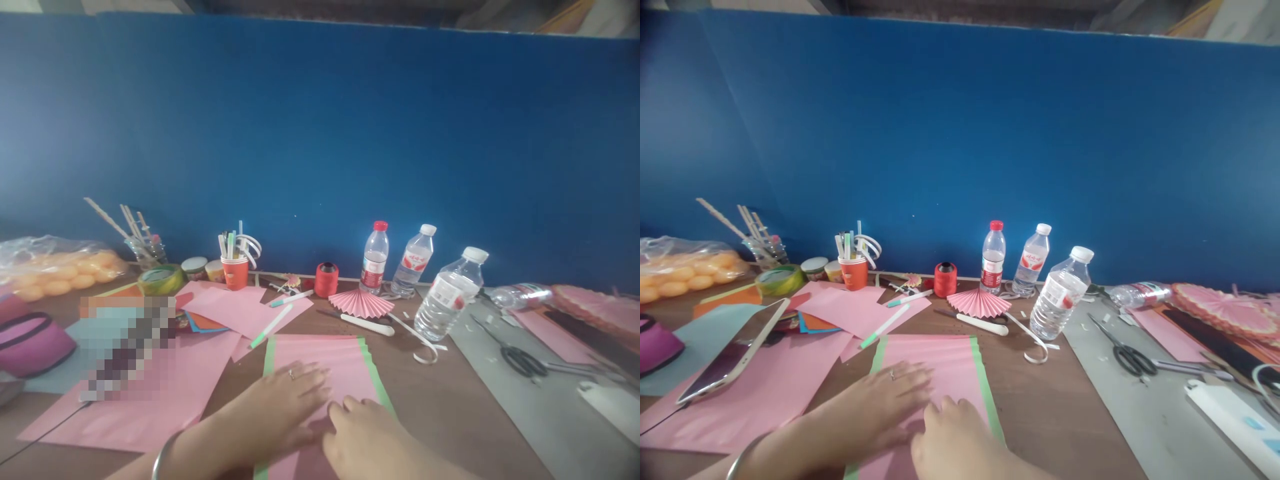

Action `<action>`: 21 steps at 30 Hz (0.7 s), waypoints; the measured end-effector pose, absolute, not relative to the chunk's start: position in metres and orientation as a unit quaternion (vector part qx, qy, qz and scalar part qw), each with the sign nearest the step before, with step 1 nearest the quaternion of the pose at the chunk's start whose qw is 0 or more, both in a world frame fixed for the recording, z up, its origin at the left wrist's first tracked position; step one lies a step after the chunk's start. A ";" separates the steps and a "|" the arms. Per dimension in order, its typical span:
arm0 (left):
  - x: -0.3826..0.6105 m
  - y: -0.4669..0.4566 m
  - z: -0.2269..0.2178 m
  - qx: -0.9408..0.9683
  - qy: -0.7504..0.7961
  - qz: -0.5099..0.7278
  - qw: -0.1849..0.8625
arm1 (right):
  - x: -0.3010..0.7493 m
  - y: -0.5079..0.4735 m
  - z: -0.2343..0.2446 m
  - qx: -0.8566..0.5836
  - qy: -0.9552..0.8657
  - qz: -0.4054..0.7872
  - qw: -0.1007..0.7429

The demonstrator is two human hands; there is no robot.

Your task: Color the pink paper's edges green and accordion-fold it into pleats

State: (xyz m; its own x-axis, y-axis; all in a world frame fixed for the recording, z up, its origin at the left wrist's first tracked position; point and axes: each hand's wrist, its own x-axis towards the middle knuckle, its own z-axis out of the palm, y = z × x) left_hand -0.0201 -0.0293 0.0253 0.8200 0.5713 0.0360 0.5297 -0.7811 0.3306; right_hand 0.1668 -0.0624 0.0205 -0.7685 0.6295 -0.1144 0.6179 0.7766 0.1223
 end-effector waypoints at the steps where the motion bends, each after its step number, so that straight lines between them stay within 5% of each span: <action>1: -0.018 -0.032 0.024 0.952 0.269 0.038 0.139 | 0.166 -0.062 0.019 0.332 0.940 0.043 0.064; 10: -0.026 -0.025 0.027 0.946 0.284 -0.003 0.153 | 0.166 -0.056 0.006 0.305 0.947 0.102 0.017; 21: -0.028 -0.026 0.023 0.940 0.308 -0.018 0.143 | 0.171 -0.052 -0.023 0.282 0.927 0.198 -0.151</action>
State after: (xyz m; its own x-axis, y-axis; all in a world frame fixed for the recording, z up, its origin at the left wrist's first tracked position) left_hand -0.0276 -0.0259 0.0230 0.8093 0.5744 -0.1226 0.5849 -0.7688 0.2584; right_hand 0.1715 -0.0523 -0.0232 -0.7955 0.4627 0.3912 0.5822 0.7627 0.2818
